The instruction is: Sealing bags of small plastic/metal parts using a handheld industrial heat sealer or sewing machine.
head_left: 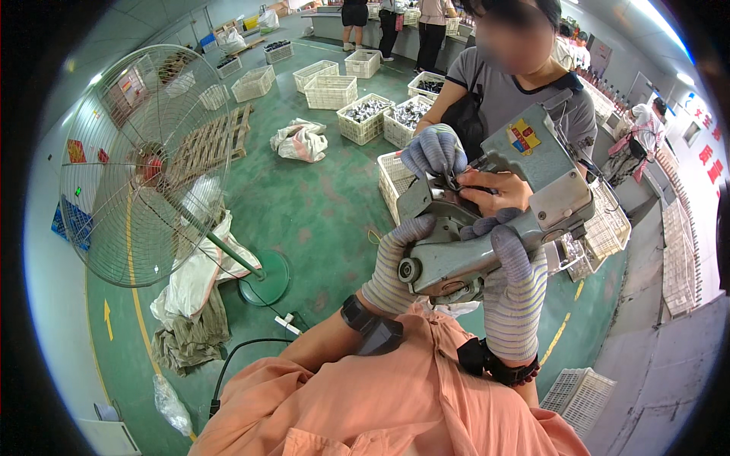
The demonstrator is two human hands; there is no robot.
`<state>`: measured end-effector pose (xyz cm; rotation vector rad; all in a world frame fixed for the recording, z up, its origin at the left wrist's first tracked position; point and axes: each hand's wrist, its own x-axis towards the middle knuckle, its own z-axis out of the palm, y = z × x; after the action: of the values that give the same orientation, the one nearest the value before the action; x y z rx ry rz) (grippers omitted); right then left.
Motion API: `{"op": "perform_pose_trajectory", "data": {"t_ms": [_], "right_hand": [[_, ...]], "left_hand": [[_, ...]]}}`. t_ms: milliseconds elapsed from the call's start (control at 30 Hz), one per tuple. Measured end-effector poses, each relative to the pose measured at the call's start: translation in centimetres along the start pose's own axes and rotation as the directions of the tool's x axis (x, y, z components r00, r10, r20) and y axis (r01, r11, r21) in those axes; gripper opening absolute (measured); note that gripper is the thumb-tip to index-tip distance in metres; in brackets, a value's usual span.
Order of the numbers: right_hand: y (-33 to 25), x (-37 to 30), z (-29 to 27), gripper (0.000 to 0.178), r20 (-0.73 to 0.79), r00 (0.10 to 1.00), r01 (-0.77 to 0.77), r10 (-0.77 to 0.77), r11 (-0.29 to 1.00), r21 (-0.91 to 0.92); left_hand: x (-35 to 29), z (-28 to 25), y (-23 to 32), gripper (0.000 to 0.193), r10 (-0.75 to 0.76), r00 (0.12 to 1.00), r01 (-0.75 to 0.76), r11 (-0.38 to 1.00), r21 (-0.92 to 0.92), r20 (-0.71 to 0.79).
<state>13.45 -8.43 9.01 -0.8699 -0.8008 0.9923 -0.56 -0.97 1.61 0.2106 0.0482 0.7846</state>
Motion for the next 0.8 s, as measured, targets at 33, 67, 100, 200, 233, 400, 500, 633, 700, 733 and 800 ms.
{"op": "perform_pose_trajectory", "data": {"t_ms": [33,67,100,200,233,400,500,633,700,733,800], "right_hand": [[0.09,0.03,-0.13,0.027,0.015,0.999,0.033,-0.032,0.999,-0.036],[0.17,0.06,-0.25,0.026,0.031,0.997,0.066,-0.064,0.995,-0.071],[0.26,0.12,-0.41,0.026,0.030,0.997,0.066,-0.064,0.995,-0.071],[0.29,0.13,-0.58,0.028,0.038,0.996,0.085,-0.081,0.990,-0.112],[0.12,0.02,-0.40,0.030,0.050,0.993,0.116,-0.109,0.979,-0.167],[-0.23,0.03,-0.19,0.031,-0.016,0.999,0.030,-0.031,0.997,-0.064],[-0.32,0.02,-0.21,0.032,-0.033,0.999,-0.021,0.020,1.000,-0.014],[-0.29,0.17,-0.36,0.032,-0.022,1.000,-0.007,0.006,0.999,-0.045],[-0.37,0.12,-0.30,0.033,0.002,1.000,-0.004,0.004,1.000,0.002],[-0.31,0.10,-0.44,0.032,0.021,1.000,0.013,-0.013,1.000,0.002],[-0.39,0.00,-0.40,0.032,0.039,0.999,0.029,-0.029,1.000,0.002]], "left_hand": [[0.03,0.00,-0.04,0.065,0.007,1.000,-0.007,1.000,0.008,0.002],[0.06,0.01,-0.08,0.064,0.013,1.000,-0.013,1.000,0.017,0.004],[0.11,-0.03,-0.11,0.064,0.013,1.000,-0.013,1.000,0.017,0.004],[0.22,-0.17,-0.18,0.064,0.014,1.000,-0.014,1.000,0.026,-0.009],[0.26,-0.24,-0.21,0.064,0.023,1.000,-0.023,0.999,0.031,-0.004],[0.36,-0.20,-0.37,0.064,0.036,0.999,-0.036,0.998,0.043,-0.010],[0.54,-0.63,-0.43,0.063,0.020,1.000,-0.020,0.999,0.031,-0.010],[0.60,-0.61,-0.60,0.062,0.048,0.999,-0.046,0.996,0.075,-0.023],[0.55,-0.46,-0.68,0.062,0.044,0.999,-0.042,0.996,0.076,-0.025],[0.49,-0.21,-0.76,0.062,0.048,0.999,-0.046,0.996,0.072,-0.023],[0.46,-0.05,-0.88,0.063,0.052,0.998,-0.050,0.996,0.069,-0.022]]}}
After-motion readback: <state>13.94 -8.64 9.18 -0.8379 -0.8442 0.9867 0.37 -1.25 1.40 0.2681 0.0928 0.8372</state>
